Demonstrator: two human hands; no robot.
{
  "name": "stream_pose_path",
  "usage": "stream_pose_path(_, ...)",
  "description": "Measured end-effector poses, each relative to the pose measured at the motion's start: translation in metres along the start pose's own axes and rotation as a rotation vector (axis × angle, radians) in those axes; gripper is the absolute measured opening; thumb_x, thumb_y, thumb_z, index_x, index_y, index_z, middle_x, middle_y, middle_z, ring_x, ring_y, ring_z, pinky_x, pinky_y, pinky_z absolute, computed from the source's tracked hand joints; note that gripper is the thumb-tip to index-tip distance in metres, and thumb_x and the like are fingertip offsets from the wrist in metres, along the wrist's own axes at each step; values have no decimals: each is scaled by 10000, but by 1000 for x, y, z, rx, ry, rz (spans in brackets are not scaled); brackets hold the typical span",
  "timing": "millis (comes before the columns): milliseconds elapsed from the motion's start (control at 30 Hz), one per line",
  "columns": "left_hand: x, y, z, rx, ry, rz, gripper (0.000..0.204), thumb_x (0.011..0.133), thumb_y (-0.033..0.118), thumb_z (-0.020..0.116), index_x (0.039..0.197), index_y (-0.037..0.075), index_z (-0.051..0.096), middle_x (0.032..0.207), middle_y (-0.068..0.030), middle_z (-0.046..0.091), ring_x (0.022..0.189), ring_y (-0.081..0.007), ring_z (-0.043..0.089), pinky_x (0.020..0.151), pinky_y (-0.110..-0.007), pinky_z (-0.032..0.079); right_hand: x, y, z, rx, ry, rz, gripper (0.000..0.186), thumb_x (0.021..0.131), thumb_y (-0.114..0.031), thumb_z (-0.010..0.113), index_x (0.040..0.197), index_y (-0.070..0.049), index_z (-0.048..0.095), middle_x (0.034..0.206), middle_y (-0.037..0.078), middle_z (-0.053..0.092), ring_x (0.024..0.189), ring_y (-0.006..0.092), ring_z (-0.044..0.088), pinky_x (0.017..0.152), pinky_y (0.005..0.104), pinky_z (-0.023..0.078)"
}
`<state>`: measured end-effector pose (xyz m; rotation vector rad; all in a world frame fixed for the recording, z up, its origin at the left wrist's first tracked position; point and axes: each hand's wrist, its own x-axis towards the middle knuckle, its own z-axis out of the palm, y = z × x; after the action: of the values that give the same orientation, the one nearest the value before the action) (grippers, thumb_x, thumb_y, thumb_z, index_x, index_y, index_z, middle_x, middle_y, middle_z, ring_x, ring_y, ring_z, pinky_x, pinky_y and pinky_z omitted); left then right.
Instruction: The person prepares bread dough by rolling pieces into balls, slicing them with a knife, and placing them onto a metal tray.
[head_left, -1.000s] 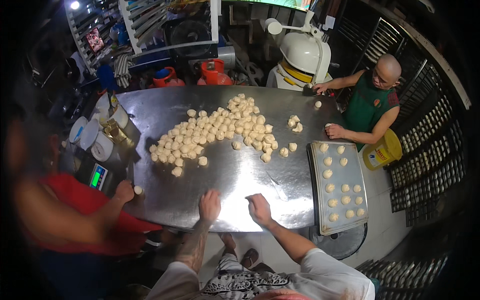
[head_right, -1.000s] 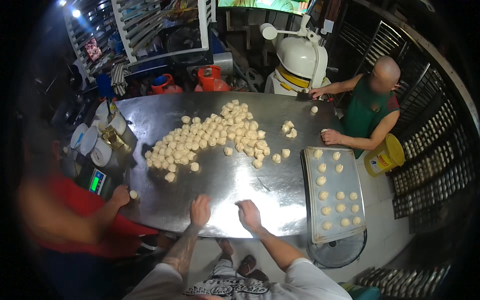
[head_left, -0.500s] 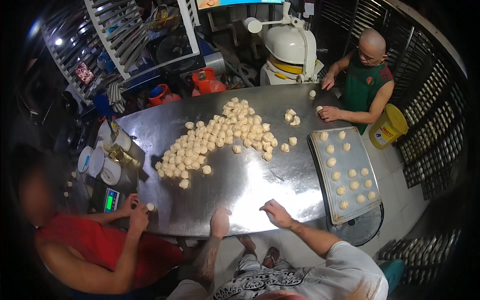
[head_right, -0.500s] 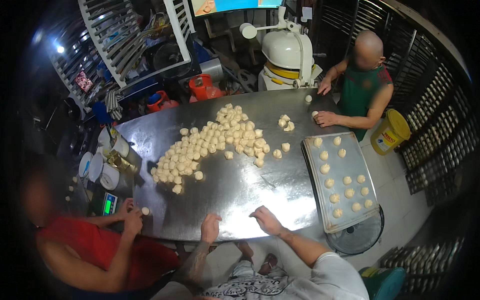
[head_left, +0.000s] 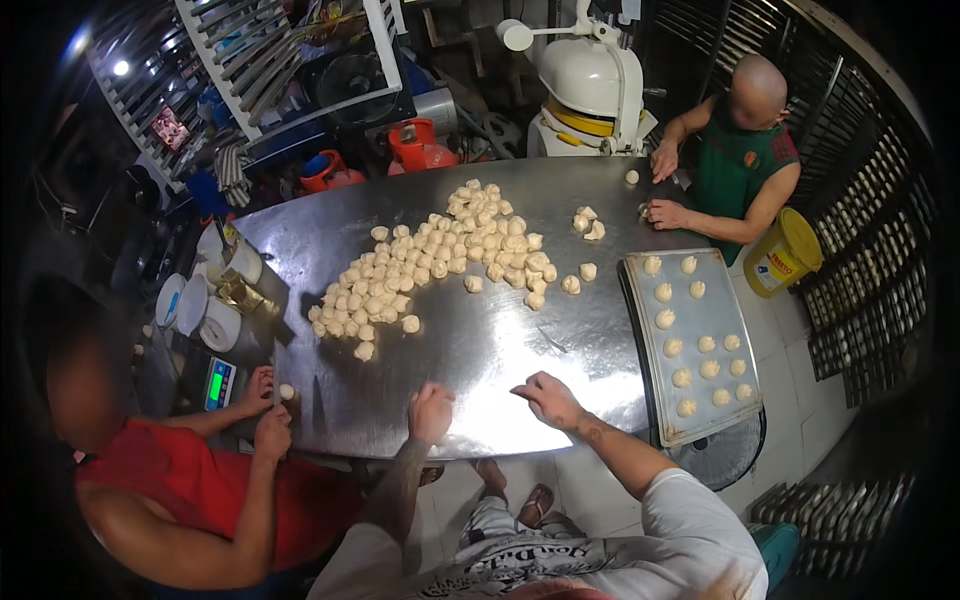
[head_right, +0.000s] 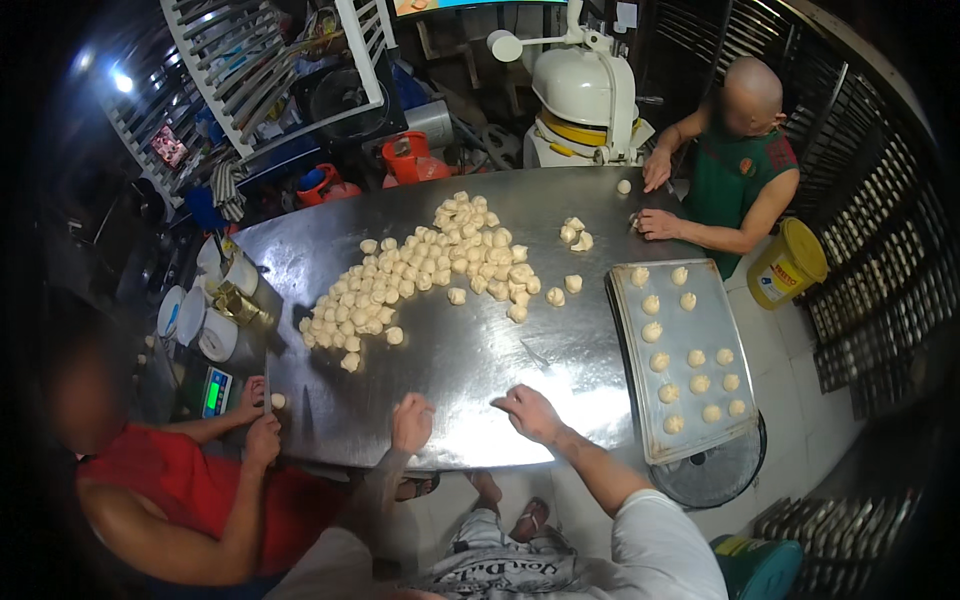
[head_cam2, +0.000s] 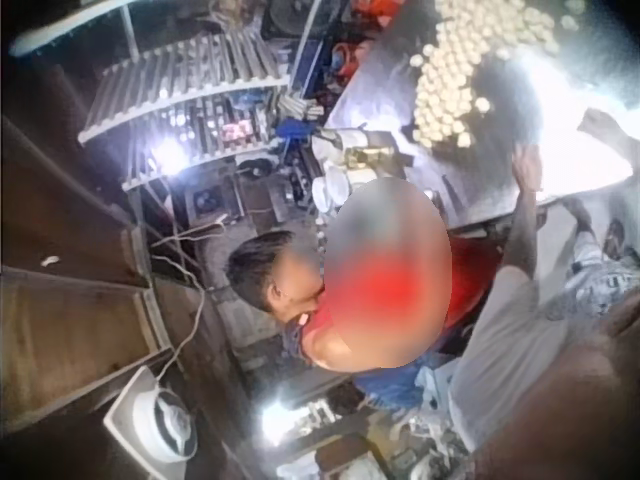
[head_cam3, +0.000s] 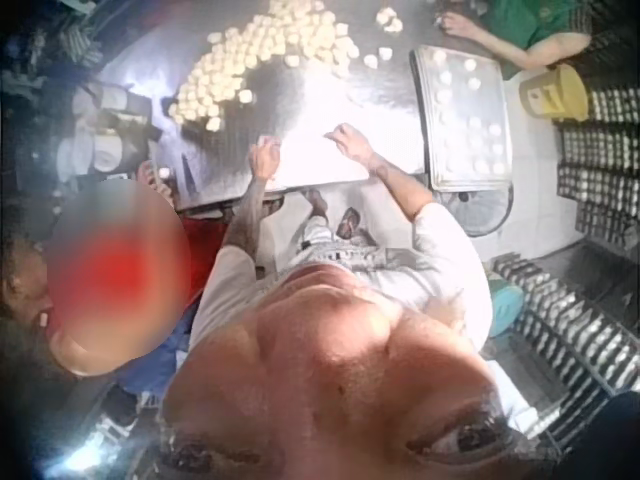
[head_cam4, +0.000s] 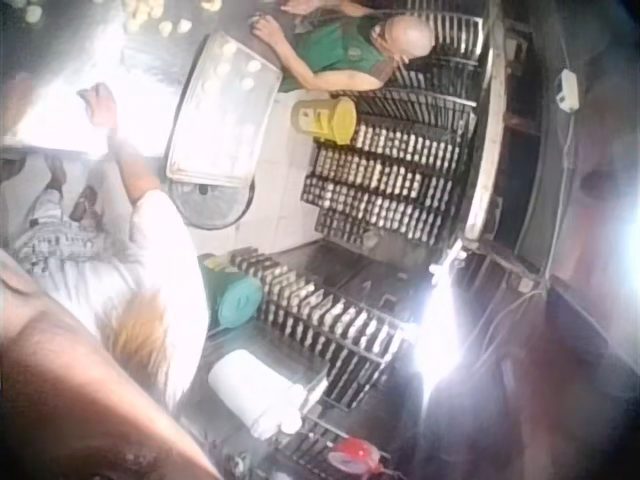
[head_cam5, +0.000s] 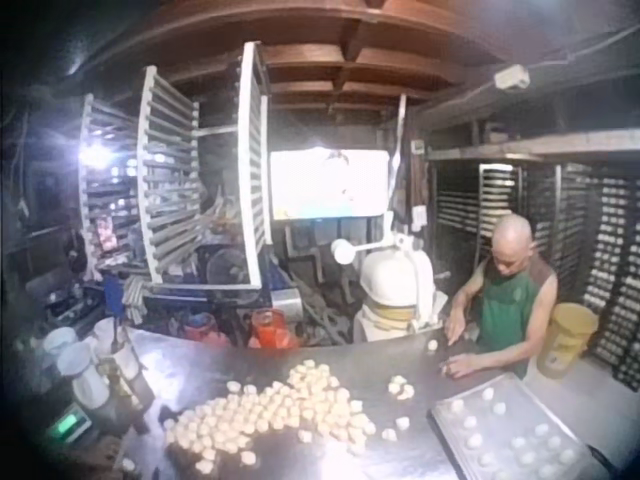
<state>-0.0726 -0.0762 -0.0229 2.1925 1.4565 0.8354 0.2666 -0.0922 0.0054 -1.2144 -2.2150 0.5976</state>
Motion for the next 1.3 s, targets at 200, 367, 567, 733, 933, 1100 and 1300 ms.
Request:
stream_pose_path(200, 16, 27, 22, 33, 155, -92, 150, 874, 47, 679, 989, 110, 753, 1080, -98, 713, 1026, -360, 695, 922, -489, 539, 31, -30, 43, 16, 268, 107, 366, 935, 35, 656, 1270, -104, 709, 1077, 158, 647, 1006, 367, 656, 884, 452, 567)
stream_pose_path(367, -13, -13, 4, 49, 2, 25, 138, 879, 75, 695, 1000, 105, 752, 1127, -92, 704, 1003, -354, 689, 904, -484, 539, 1, 3, 5, 32, 103, -119, 358, 871, 57, 674, 1204, -58, 740, 1034, 157, 623, 985, 345, 643, 876, 449, 571)
stream_pose_path(567, 37, 21, 22, 128, 148, -91, 149, 915, 39, 639, 1023, 72, 736, 1092, -120, 695, 995, -354, 694, 868, -468, 557, 52, -37, 45, 19, 281, 220, 238, 947, -50, 676, 1174, -96, 731, 1097, 127, 674, 997, 326, 697, 855, 452, 593)
stream_pose_path(733, 6, 3, 6, -111, -4, -113, 212, 864, 5, 651, 1034, 87, 748, 1081, -106, 697, 1016, -358, 692, 888, -472, 558, 10, 1, 23, 70, 38, 108, 234, 927, -38, 703, 1151, -100, 728, 1084, 126, 661, 1011, 353, 678, 865, 456, 585)
stream_pose_path(933, 55, 32, 11, 30, 61, -65, 176, 862, 25, 689, 1000, 112, 755, 1082, -68, 701, 1021, -297, 703, 900, -441, 547, 65, -47, 46, -67, 276, 254, 225, 920, -46, 722, 1135, -113, 732, 1076, 115, 669, 953, 355, 679, 816, 465, 586)
stream_pose_path(1100, 29, -1, 3, -27, -92, 69, 118, 941, 75, 675, 1001, 130, 761, 1062, -51, 705, 988, -276, 710, 897, -429, 527, 28, -6, 25, -54, 175, 195, 254, 893, -1, 718, 1127, -93, 750, 1073, 117, 668, 971, 342, 673, 819, 458, 583)
stream_pose_path(1300, 66, 38, 40, 105, 231, -205, 168, 924, 74, 681, 1059, 152, 746, 1090, -46, 691, 998, -295, 702, 938, -452, 504, 87, -44, 67, 45, 549, 484, 292, 913, -58, 744, 1203, -66, 708, 1157, 146, 630, 1030, 313, 660, 885, 432, 568)
